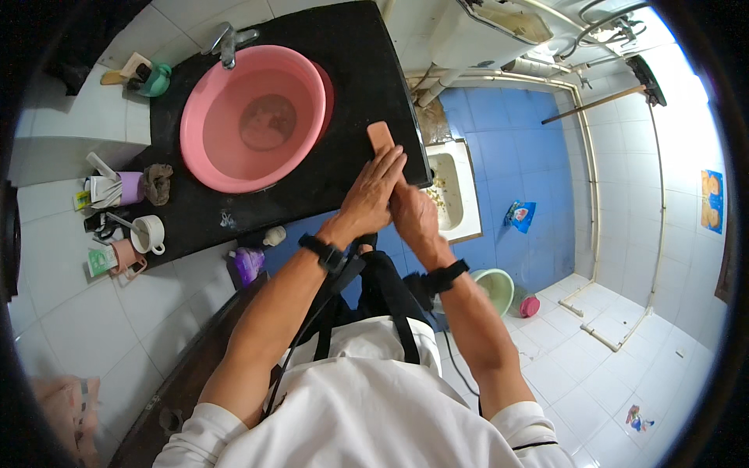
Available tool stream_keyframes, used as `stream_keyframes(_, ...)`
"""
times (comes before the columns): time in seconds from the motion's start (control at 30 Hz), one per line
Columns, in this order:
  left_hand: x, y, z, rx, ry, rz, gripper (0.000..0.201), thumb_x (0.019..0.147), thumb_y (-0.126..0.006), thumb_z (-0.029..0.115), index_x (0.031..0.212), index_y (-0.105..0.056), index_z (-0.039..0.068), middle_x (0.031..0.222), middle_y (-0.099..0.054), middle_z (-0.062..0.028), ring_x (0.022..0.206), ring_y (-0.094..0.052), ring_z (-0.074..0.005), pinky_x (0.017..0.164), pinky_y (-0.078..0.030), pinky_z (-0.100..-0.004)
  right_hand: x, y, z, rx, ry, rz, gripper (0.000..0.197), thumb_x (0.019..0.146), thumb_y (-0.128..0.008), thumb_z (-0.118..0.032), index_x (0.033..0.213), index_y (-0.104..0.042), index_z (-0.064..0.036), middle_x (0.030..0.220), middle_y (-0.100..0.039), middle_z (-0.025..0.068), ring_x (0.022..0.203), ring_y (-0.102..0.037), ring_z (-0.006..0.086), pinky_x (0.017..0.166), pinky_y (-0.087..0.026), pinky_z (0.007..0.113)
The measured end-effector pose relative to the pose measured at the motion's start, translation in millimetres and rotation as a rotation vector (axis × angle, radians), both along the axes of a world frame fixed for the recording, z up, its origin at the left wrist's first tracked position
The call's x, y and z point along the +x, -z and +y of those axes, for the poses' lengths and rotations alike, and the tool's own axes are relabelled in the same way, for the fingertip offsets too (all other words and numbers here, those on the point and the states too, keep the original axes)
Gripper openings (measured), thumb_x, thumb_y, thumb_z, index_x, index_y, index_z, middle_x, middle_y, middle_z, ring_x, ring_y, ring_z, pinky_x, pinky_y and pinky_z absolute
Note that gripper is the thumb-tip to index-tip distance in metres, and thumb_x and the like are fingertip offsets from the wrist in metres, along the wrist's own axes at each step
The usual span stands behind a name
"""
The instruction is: Cleaning a small brush by rubbing it against a cup in a sink.
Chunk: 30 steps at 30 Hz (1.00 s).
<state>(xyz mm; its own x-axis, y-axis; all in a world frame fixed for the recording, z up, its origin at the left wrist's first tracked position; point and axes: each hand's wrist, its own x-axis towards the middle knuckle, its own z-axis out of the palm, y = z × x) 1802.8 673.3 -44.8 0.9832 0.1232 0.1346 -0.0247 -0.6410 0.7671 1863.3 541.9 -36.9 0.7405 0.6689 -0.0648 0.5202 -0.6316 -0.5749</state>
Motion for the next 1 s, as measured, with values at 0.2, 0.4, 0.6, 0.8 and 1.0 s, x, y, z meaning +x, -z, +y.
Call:
stream_keyframes(0.2,-111.0,-12.1,-3.3,0.056,-0.159,0.107,0.093,0.072,-0.072,-0.011,0.156,-0.031,-0.003,0.163,-0.028,-0.0255,0.153,-0.021,-0.0454,0.126,-0.020,-0.0533,-91.8,43.3,-0.3,-0.077,-0.325,0.020,0.028,0.082,-0.069,-0.014,0.108,-0.064,-0.0043,0.081,-0.068,0.0182,0.071,-0.070,0.0356,0.058,-0.056,0.045)
stream_keyframes(0.4,-53.7,-14.7,-36.9,-0.013,-0.019,0.102,0.088,0.075,-0.066,-0.011,0.156,-0.031,-0.002,0.163,-0.027,-0.0268,0.154,-0.020,-0.0437,0.126,-0.019,-0.0522,-47.5,25.2,-47.9,0.037,-0.130,0.084,0.027,0.085,-0.068,-0.013,0.111,-0.065,-0.0060,0.084,-0.070,0.0185,0.071,-0.070,0.0365,0.061,-0.057,0.045)
stream_keyframes(0.6,6.5,0.4,-79.9,-0.041,0.146,0.044,0.082,0.076,-0.063,-0.010,0.153,-0.035,-0.002,0.163,-0.029,-0.0211,0.154,-0.022,-0.0392,0.125,-0.020,-0.0522,-14.1,5.8,-86.5,0.129,0.213,0.208,0.010,0.090,-0.065,-0.011,0.096,-0.068,-0.0031,0.083,-0.067,0.0232,0.078,-0.066,0.0449,0.067,-0.053,0.048)
stream_keyframes(0.8,-85.5,-7.4,-20.5,0.130,0.010,0.072,0.089,0.076,-0.075,-0.003,0.154,-0.032,-0.003,0.163,-0.028,-0.0261,0.152,-0.023,-0.0458,0.125,-0.021,-0.0537,-92.8,34.3,-21.7,0.257,-0.052,0.061,0.015,0.081,-0.068,-0.011,0.092,-0.063,-0.0030,0.073,-0.066,0.0167,0.060,-0.068,0.0315,0.050,-0.053,0.041)
stream_keyframes(1.0,-40.5,7.0,-53.1,0.079,0.235,0.041,0.079,0.082,-0.060,-0.006,0.156,-0.031,-0.002,0.164,-0.027,-0.0239,0.155,-0.019,-0.0402,0.127,-0.018,-0.0496,-76.1,38.5,-70.8,-0.010,0.192,-0.051,0.008,0.086,-0.068,-0.014,0.092,-0.066,-0.0079,0.074,-0.065,0.0170,0.065,-0.067,0.0358,0.055,-0.053,0.044)
